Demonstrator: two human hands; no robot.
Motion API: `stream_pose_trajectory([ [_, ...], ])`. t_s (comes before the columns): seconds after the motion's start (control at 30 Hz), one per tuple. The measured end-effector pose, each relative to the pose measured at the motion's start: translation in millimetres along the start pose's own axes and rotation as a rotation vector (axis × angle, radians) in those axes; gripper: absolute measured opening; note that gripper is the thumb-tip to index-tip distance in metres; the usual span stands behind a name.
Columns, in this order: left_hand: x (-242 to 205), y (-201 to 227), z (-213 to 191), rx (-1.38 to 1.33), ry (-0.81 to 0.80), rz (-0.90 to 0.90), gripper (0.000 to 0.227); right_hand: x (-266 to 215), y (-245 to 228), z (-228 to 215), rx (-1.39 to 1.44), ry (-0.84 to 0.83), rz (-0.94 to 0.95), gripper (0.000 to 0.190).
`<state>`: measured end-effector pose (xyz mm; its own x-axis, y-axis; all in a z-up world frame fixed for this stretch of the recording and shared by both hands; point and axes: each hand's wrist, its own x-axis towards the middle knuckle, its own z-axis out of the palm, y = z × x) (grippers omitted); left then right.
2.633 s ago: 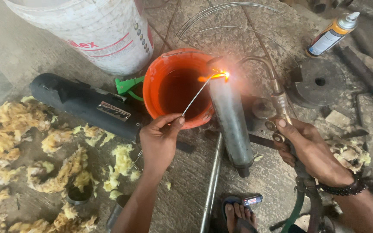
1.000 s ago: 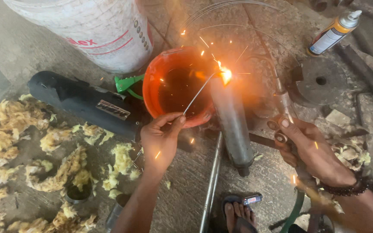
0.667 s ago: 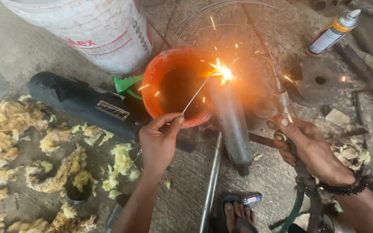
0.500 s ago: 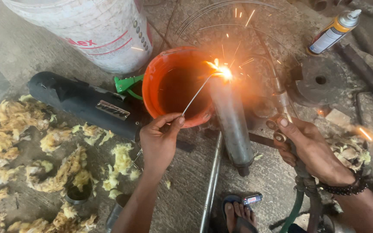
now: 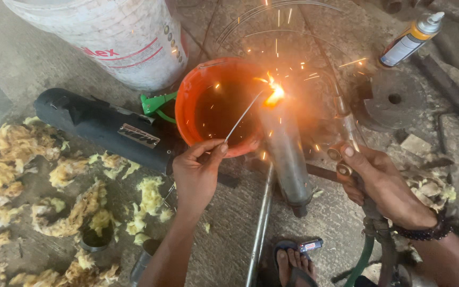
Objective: The person uses a welding torch to heat a metal pipe, then inserts a welding rod into the heated area while sparks fly. After welding, the person dips the hot pipe into a bucket of water to cool it down. The person repeats the heating and cooling process on another section of the pipe.
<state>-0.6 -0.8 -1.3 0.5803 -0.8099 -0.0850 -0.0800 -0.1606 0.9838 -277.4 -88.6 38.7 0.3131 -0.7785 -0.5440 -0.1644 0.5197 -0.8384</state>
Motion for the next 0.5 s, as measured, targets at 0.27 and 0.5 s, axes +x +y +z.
stream_pose_trajectory([
  [0.27, -1, 3, -1, 0.041, 0.014, -0.105, 0.015, -6, -10, 7, -0.084, 0.083, 0.055, 0.05],
  [0.5, -3, 9, 0, -0.036, -0.005, -0.073, 0.016, -1, -2, 0, -0.071, 0.02, -0.002, 0.043],
])
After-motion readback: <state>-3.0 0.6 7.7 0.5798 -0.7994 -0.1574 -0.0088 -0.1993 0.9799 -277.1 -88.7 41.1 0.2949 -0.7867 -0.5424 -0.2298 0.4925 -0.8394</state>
